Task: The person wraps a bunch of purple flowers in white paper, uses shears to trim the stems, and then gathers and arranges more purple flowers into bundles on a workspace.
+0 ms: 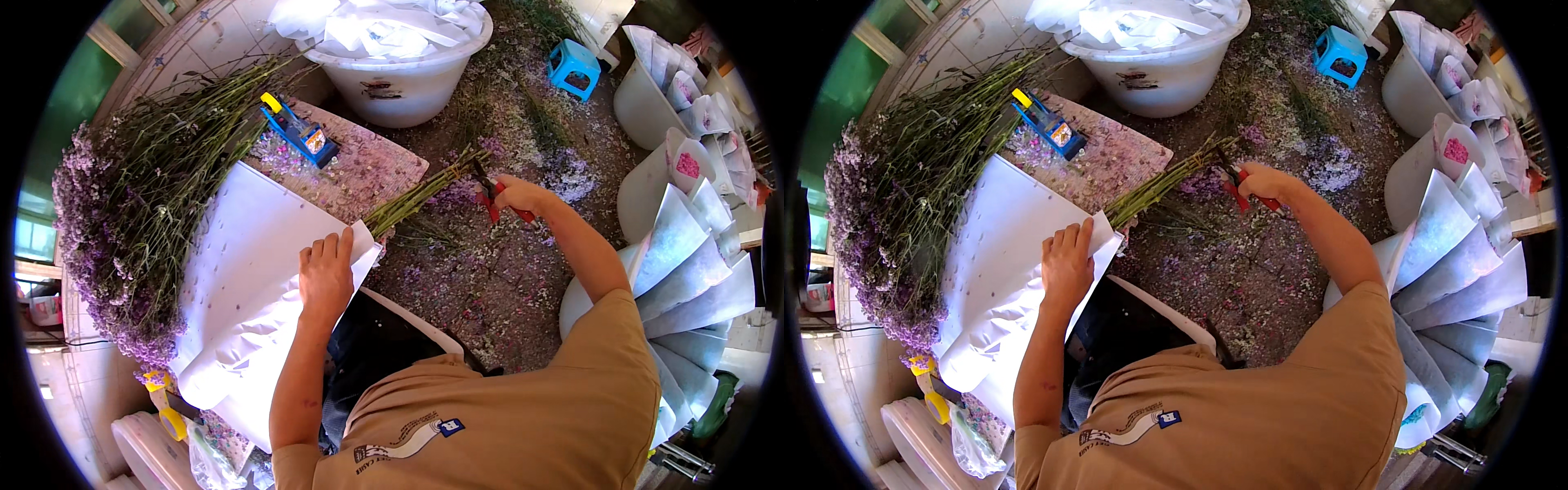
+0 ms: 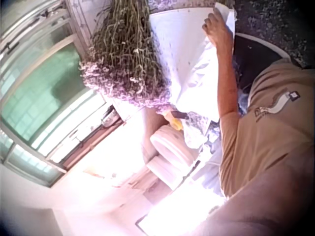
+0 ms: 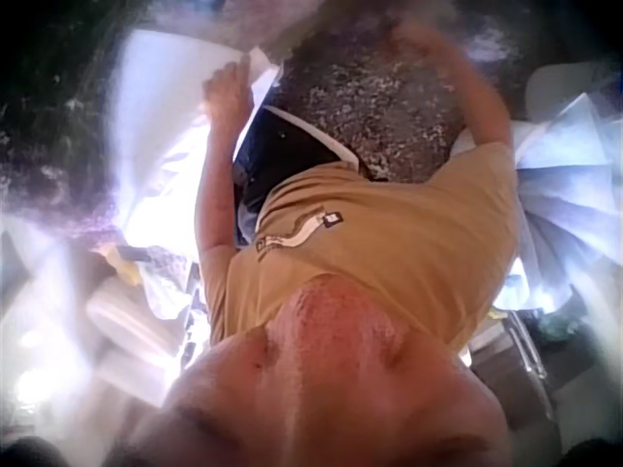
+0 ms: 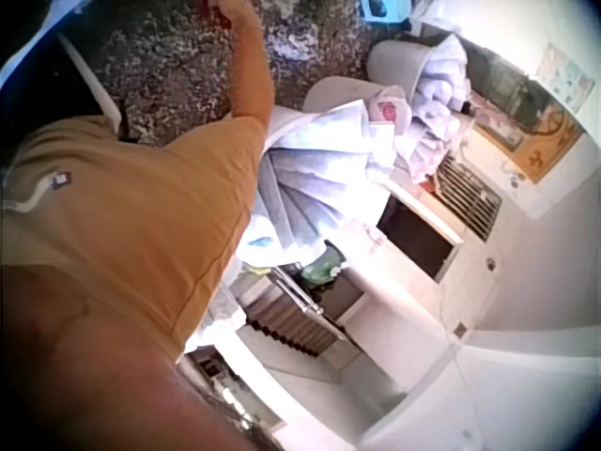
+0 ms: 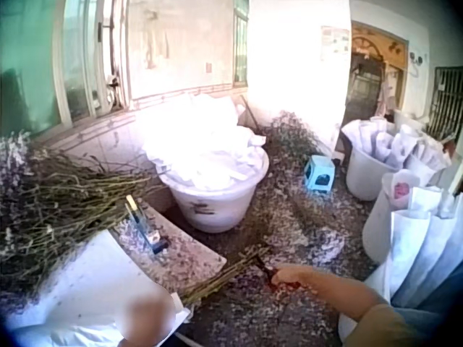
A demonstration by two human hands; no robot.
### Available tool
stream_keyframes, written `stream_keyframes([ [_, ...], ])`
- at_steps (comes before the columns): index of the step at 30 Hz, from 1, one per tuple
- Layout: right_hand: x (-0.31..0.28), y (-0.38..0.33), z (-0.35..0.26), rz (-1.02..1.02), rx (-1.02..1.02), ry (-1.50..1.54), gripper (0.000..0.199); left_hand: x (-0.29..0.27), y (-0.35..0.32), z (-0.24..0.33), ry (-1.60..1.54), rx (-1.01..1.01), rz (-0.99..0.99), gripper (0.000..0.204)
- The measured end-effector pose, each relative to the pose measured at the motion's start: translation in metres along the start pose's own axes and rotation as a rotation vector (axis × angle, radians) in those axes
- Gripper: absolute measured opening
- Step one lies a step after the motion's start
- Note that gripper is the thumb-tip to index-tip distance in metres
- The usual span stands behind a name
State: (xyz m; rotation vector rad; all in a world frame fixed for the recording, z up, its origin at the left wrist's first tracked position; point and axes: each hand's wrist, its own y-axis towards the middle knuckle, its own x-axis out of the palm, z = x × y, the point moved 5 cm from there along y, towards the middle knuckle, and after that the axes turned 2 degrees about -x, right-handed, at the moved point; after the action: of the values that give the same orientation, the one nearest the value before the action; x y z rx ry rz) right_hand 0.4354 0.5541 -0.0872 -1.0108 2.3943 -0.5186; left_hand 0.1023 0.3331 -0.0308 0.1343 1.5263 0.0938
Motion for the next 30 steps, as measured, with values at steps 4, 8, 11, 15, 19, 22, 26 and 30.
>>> stream_keyframes([
  [4,-0.002,0.014,0.013,0.032,-0.129,-0.121,0.012,0.001,-0.001,0.003,0.02,0.014,0.002,0.074],
  [8,-0.001,0.007,0.026,0.136,-0.103,-0.156,0.017,-0.006,0.001,0.006,0.025,0.043,0.074,0.059],
  [11,0.001,-0.004,0.042,0.147,-0.041,-0.133,0.017,-0.007,0.004,-0.003,-0.05,0.027,0.039,0.061],
  [15,0.003,-0.002,0.063,0.07,-0.087,0.225,0.024,-0.006,0.012,-0.016,-0.172,0.017,-0.026,0.061],
  [19,0.015,0.002,0.014,0.096,-0.118,0.072,0.051,-0.008,0.006,-0.02,-0.263,0.021,-0.081,0.058],
  [22,0.009,0.003,0.008,0.188,-0.102,0.007,0.067,-0.014,0.016,-0.026,-0.302,0.023,-0.129,0.056],
  [26,0.015,-0.006,0.005,0.158,-0.05,-0.121,0.089,-0.012,0.017,-0.032,-0.38,-0.016,-0.184,0.053],
  [30,0.019,0.001,0.04,0.142,-0.066,-0.047,0.081,-0.011,0.015,-0.03,-0.409,-0.029,-0.178,0.051],
])
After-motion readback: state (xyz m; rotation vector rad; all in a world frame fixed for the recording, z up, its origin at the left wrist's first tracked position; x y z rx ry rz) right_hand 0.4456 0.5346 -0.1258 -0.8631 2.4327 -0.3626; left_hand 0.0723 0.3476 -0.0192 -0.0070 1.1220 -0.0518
